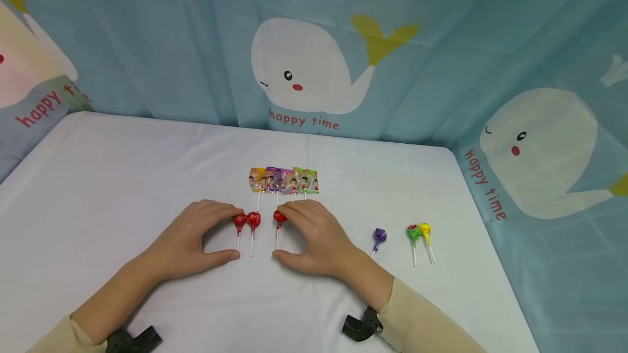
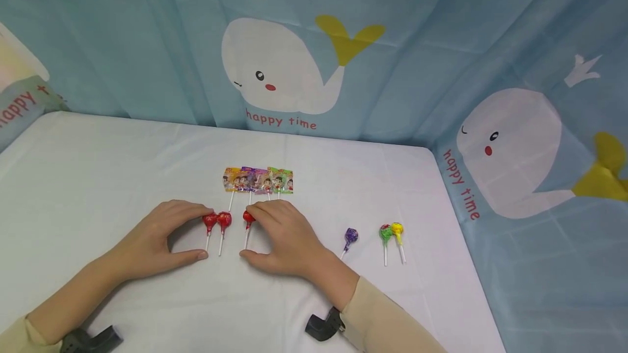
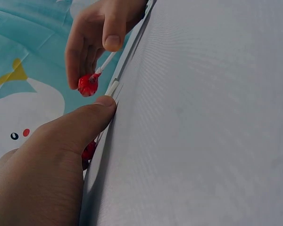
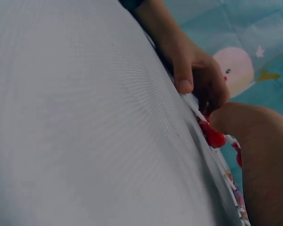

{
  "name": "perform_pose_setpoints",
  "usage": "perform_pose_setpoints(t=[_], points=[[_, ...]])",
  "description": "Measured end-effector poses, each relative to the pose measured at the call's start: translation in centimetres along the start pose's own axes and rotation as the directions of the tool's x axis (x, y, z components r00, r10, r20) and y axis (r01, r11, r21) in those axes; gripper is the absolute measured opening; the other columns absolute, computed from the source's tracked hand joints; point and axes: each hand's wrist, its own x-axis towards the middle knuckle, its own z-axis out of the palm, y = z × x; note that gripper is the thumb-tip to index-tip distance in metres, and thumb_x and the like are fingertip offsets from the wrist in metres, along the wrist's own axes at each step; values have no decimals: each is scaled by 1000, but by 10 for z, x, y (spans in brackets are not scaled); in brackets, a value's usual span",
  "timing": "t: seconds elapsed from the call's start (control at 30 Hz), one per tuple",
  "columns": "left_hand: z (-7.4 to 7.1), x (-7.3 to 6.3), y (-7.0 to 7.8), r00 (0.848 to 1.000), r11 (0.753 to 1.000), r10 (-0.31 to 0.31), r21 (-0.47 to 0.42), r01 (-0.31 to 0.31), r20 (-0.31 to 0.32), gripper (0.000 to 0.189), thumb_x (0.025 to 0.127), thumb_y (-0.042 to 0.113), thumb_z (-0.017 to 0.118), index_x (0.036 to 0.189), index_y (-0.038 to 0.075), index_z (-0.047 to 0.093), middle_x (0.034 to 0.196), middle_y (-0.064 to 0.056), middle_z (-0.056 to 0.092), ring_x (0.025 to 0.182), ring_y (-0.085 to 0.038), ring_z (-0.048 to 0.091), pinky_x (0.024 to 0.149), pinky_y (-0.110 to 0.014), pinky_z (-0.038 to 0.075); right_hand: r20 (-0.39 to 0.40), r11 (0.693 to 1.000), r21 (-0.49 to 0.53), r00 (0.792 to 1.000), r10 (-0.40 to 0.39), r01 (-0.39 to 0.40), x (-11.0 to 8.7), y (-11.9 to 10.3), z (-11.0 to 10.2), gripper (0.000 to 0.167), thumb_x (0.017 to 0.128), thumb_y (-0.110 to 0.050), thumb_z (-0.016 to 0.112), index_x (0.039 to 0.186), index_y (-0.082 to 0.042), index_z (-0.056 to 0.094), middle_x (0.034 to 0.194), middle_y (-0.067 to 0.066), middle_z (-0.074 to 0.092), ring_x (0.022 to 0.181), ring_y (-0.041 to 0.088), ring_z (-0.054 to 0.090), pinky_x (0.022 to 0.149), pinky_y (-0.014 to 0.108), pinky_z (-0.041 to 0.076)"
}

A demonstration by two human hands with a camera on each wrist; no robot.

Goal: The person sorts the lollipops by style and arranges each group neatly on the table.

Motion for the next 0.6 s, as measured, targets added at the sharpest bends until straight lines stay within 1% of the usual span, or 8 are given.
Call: perform_pose_setpoints(t=[0.17,0.33,0.6], points=[[-1,1,1,1000,1000,-5,6,5,4,84,73,41,103,147,20,68,142,13,66,131,-15,59,113,-39,39,26,1000,-17,1000,0,0,7,-2,2,77,86,-50,87,142,-2,67,139,4,70,133,21,63,122,34,41],[0,1,1,1000,1000,-6,5,6,5,84,73,41,103,146,19,68,141,13,67,131,-15,59,112,-39,40,61,1000,-30,998,2,-1,10,-2,7,76,87,-51,86,142,-3,67,140,4,70,134,20,63,122,34,41],[0,-1,0,1000,1000,-4,8,4,3,84,72,41,103,146,19,69,141,11,67,131,-16,59,112,-41,40,121,999,-30,992,27,-23,15,-4,12,76,89,-53,84,144,-5,66,141,3,68,136,19,61,124,34,38]])
